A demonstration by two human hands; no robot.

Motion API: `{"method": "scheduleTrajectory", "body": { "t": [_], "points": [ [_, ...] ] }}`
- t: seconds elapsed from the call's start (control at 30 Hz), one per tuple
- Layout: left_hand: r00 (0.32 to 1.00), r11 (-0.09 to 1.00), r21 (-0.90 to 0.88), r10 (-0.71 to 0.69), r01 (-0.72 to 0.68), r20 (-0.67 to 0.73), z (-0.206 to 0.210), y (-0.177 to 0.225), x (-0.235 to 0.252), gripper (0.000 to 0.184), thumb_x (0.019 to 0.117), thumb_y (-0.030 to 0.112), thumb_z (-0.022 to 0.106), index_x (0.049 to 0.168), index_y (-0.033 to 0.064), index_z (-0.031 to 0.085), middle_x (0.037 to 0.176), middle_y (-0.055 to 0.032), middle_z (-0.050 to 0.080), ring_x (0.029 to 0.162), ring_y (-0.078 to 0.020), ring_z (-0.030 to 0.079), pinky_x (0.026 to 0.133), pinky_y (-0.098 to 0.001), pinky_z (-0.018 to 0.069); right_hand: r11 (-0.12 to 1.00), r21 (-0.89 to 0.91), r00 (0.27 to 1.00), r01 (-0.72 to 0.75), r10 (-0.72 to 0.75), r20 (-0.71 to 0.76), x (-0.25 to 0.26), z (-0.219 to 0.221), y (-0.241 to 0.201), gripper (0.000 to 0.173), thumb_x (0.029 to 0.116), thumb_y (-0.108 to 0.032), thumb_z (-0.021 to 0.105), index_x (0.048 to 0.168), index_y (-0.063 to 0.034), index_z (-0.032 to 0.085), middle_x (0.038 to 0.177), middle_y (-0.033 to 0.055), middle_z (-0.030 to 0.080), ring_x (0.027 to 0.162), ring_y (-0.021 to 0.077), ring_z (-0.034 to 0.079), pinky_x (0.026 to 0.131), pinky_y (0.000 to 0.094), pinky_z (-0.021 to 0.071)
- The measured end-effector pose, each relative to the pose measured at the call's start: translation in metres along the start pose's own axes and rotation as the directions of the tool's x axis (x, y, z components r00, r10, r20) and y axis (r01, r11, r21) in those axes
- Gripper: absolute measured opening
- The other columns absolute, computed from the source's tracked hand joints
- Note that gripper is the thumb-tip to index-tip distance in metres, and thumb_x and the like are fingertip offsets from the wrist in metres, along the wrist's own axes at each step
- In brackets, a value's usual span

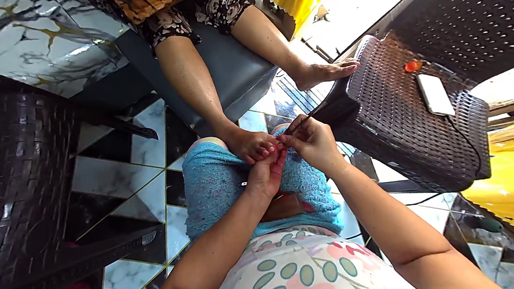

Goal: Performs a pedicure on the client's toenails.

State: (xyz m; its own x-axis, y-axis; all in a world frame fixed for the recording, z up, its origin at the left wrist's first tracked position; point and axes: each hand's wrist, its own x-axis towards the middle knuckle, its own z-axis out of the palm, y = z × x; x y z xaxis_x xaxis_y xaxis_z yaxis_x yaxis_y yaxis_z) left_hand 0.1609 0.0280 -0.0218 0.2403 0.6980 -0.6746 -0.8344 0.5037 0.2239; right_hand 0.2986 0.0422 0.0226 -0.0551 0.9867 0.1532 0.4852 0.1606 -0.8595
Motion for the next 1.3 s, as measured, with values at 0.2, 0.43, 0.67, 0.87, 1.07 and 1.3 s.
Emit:
{"method": "scheduleTrajectory", "body": {
  "t": [0.2, 0.43, 0.67, 0.87, 1.07, 1.3],
  "points": [
    [1.0, 1.0, 0.012, -0.013, 0.013, -0.004, 0.0, 0.001, 0.0, 0.016, 0.1021, -0.006, 0.044, 0.103, 0.0009, 0.059, 0.095, -0.0116, 0.069, 0.085, -0.019, 0.07, 0.084, -0.0285, 0.0591, 0.977, 0.177, 0.993, -0.116, 0.118, -0.002, 0.001, -0.001, 0.007, 0.02, 0.0896, 0.0, 0.075, 0.101, -0.0047, 0.059, 0.078, 0.0024, 0.07, 0.061, 0.006, 0.064, 0.056, 0.0218, 0.0548],
    [1.0, 0.999, 0.032, 0.006, -0.006, 0.008, -0.001, 0.0, 0.001, 0.017, 0.1013, -0.007, 0.045, 0.101, 0.0015, 0.06, 0.094, -0.0108, 0.069, 0.086, -0.0187, 0.07, 0.085, -0.0283, 0.0588, 0.986, 0.114, 0.992, -0.122, 0.121, 0.017, 0.004, 0.001, 0.007, 0.019, 0.0906, 0.0, 0.075, 0.101, -0.0043, 0.059, 0.078, 0.0034, 0.07, 0.062, 0.0073, 0.066, 0.058, 0.0228, 0.0557],
    [1.0, 0.999, 0.047, 0.004, -0.004, 0.016, -0.001, 0.002, -0.001, 0.016, 0.1016, -0.007, 0.045, 0.103, 0.0013, 0.058, 0.094, -0.0101, 0.068, 0.085, -0.0177, 0.07, 0.085, -0.0278, 0.0588, 0.99, 0.039, 0.989, -0.134, 0.132, 0.067, 0.006, -0.003, -0.001, 0.018, 0.0904, -0.001, 0.075, 0.1, -0.005, 0.06, 0.076, 0.0033, 0.069, 0.06, 0.0081, 0.064, 0.056, 0.0245, 0.0537],
    [1.0, 0.999, 0.054, 0.004, -0.006, 0.026, -0.002, 0.002, 0.0, 0.016, 0.1013, -0.008, 0.046, 0.1, 0.0011, 0.06, 0.092, -0.0103, 0.069, 0.083, -0.0178, 0.07, 0.084, -0.0275, 0.059, 0.989, 0.004, 0.987, -0.146, 0.145, 0.068, 0.008, -0.004, -0.005, 0.017, 0.0913, -0.002, 0.075, 0.099, -0.0048, 0.06, 0.074, 0.004, 0.069, 0.059, 0.0095, 0.063, 0.054, 0.0255, 0.0533],
    [1.0, 0.999, 0.042, 0.004, -0.005, 0.017, -0.002, 0.001, 0.0, 0.016, 0.1, -0.009, 0.047, 0.099, 0.0012, 0.059, 0.091, -0.0102, 0.068, 0.082, -0.0178, 0.07, 0.083, -0.0278, 0.0592, 0.991, -0.059, 0.99, -0.12, 0.123, 0.064, 0.011, -0.001, -0.005, 0.017, 0.0908, -0.001, 0.075, 0.099, -0.0046, 0.061, 0.073, 0.005, 0.068, 0.058, 0.0118, 0.063, 0.052, 0.0288, 0.0536],
    [1.0, 0.998, 0.055, 0.017, -0.017, 0.01, -0.002, 0.0, 0.001, 0.016, 0.1003, -0.009, 0.047, 0.1, 0.0011, 0.059, 0.09, -0.0096, 0.068, 0.082, -0.0176, 0.07, 0.083, -0.0277, 0.0593, 0.981, -0.181, 0.993, -0.068, 0.084, 0.08, 0.012, 0.0, -0.012, 0.016, 0.0906, -0.002, 0.075, 0.099, -0.0055, 0.062, 0.073, 0.0037, 0.068, 0.06, 0.0109, 0.063, 0.057, 0.0296, 0.0538]
  ]
}}
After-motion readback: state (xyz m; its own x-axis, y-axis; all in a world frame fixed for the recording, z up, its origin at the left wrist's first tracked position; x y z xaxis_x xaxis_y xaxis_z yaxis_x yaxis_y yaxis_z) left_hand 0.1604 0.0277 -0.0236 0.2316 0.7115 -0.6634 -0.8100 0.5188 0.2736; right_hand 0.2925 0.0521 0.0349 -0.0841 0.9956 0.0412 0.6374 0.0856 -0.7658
